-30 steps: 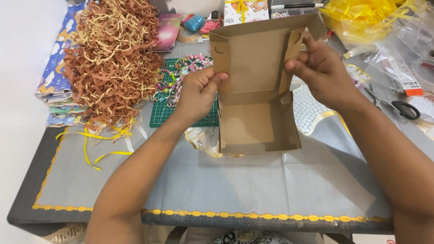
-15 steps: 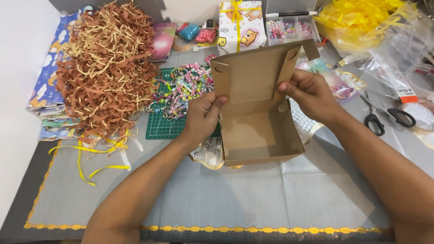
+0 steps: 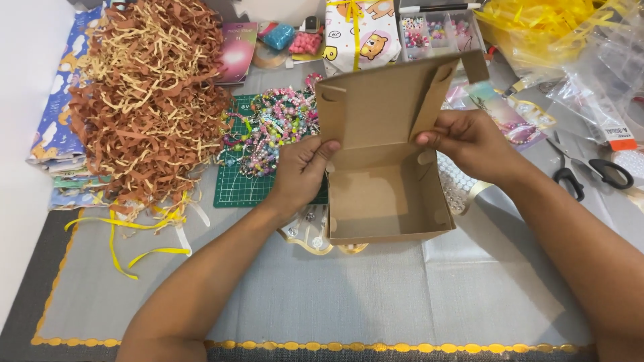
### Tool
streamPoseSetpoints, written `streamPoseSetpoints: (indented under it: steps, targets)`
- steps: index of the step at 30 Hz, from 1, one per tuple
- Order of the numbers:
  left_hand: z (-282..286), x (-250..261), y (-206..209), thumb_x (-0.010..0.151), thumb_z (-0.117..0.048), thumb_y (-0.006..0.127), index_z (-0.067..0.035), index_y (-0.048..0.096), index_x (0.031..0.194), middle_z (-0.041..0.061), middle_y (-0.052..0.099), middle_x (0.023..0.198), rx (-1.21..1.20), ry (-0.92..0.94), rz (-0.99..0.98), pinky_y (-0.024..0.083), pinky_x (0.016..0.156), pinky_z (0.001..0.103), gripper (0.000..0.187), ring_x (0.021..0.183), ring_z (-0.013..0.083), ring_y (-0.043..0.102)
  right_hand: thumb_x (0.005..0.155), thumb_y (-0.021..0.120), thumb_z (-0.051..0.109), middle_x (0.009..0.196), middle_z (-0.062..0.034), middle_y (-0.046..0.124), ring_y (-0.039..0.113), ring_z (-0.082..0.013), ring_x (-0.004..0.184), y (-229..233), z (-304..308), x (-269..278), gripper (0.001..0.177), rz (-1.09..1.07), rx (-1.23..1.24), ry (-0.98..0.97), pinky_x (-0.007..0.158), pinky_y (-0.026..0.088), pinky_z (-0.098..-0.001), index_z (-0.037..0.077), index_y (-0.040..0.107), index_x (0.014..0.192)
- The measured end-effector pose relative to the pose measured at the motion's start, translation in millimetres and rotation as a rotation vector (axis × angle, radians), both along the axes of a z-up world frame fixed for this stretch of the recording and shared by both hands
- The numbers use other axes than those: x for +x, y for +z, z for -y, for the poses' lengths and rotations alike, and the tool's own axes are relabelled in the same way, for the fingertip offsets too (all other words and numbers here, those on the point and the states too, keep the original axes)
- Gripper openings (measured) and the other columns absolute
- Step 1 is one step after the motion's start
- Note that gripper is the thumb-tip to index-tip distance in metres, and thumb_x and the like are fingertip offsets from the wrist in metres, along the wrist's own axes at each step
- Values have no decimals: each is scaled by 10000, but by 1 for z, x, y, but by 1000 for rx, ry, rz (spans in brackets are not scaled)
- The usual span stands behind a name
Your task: Assembling a small cardboard box, filling it with shredded paper, and placing a packaged keychain inside.
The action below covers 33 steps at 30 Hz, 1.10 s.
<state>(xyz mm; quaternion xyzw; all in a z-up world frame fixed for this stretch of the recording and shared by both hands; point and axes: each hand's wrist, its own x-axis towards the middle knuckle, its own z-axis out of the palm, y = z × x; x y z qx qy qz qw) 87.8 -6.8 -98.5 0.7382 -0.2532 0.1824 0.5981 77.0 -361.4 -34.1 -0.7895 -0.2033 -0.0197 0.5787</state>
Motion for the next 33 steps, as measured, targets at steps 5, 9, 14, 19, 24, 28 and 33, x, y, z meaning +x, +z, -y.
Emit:
streamPoseSetpoints:
  steps: [5, 9, 14, 19, 24, 28, 33]
  targets:
    - [-3, 1, 14, 1206, -274, 744, -78, 792, 810, 89, 699, 669, -67, -74, -7, 561, 773, 329, 445, 819, 72, 584, 1112, 848, 74, 597, -45, 668, 510, -86, 593, 30, -23, -16, 262, 17, -20, -20, 645, 378, -241, 7, 781, 867]
    - [-5, 3, 39, 1258, -259, 653, -55, 859, 982, 64, 780, 786, -136, -76, 50, 581, 837, 351, 400, 871, 69, 579, 1081, 853, 55, 602, -55, 690, 508, -104, 590, 40, -28, -21, 190, -11, -43, 27, 652, 402, -266, -17, 831, 906]
    - [-9, 7, 25, 1222, -177, 703, -37, 878, 975, 52, 808, 782, -141, -94, 58, 595, 825, 332, 334, 875, 57, 586, 1151, 821, 102, 660, -48, 678, 555, -94, 646, -8, 24, 17, 181, 71, 16, -16, 720, 445, -250, 13, 812, 994]
    - [-5, -3, 48, 1234, -219, 689, -43, 877, 1013, 80, 791, 799, -106, -117, 82, 594, 840, 355, 340, 923, 70, 585, 1229, 753, 130, 752, -46, 740, 580, -83, 745, 20, 13, -3, 195, 122, 45, -26, 823, 511, -259, 9, 872, 1132]
    - [14, -41, 114, 1242, -237, 654, -43, 879, 1165, 50, 845, 957, -186, -120, 90, 623, 991, 382, 307, 972, 64, 654, 1215, 766, 103, 888, -82, 798, 652, -94, 899, 75, -22, -29, 148, 175, 58, 19, 939, 561, -301, -5, 867, 1227]
    - [13, -56, 115, 1218, -325, 680, -66, 843, 1360, -34, 822, 1130, -68, -132, -27, 527, 954, 297, 338, 1012, 86, 646, 1268, 650, 228, 1566, -118, 749, 697, -237, 1511, 82, -5, -33, 293, 286, 38, 15, 1260, 550, -375, 66, 747, 1491]
    - [13, -72, 142, 1238, -400, 658, -139, 704, 1577, 61, 749, 1623, -29, -135, 1, 573, 1316, 352, 430, 1474, 174, 747, 1304, 668, -1, 1159, -64, 753, 760, -200, 1167, 74, 3, -37, 140, 185, 138, -45, 1104, 663, -339, -3, 783, 1384]
